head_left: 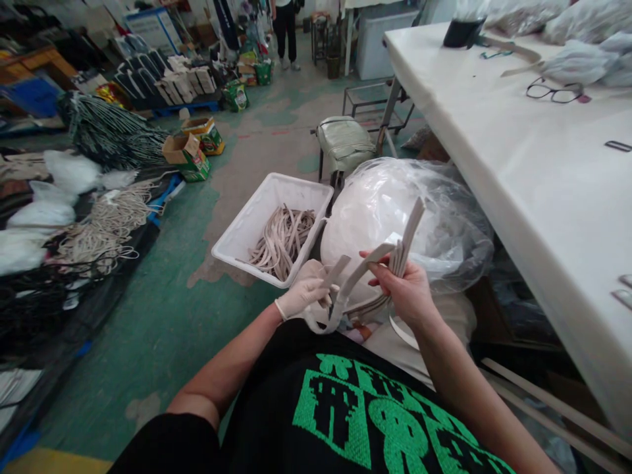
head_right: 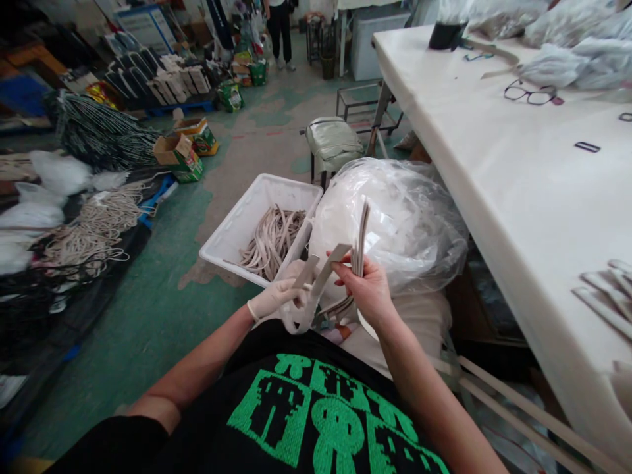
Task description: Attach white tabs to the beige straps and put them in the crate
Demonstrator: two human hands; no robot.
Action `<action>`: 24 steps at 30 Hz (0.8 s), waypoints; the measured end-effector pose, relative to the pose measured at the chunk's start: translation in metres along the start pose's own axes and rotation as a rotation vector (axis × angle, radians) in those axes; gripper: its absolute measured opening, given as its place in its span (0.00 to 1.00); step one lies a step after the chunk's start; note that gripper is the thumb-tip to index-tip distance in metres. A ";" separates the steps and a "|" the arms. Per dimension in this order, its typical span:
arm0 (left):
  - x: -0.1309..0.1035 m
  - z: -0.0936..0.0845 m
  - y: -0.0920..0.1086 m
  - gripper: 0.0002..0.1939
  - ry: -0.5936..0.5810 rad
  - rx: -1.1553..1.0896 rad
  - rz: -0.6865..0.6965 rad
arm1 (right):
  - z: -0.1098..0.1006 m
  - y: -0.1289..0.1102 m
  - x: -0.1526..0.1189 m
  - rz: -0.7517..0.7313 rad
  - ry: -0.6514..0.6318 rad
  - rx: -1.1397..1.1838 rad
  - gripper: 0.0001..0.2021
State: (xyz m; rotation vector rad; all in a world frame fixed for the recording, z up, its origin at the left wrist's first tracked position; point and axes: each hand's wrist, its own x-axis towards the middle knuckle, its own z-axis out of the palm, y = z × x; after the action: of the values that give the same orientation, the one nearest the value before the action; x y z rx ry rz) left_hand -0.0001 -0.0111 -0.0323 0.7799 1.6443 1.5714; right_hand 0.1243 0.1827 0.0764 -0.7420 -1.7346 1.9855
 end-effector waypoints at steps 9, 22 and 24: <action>0.106 -0.137 0.029 0.25 0.482 -0.080 -0.220 | 0.002 0.019 -0.019 0.092 -0.042 -0.206 0.16; 0.086 -0.054 0.084 0.27 0.119 0.106 0.179 | 0.027 0.042 -0.013 0.308 -0.336 0.050 0.18; 0.058 -0.013 0.073 0.27 0.024 0.031 0.076 | 0.022 0.043 -0.016 0.309 -0.328 0.074 0.18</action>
State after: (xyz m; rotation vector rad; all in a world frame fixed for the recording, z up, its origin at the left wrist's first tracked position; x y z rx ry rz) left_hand -0.0476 0.0348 0.0350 0.8523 1.6773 1.6168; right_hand 0.1248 0.1496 0.0381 -0.7283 -1.7977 2.4847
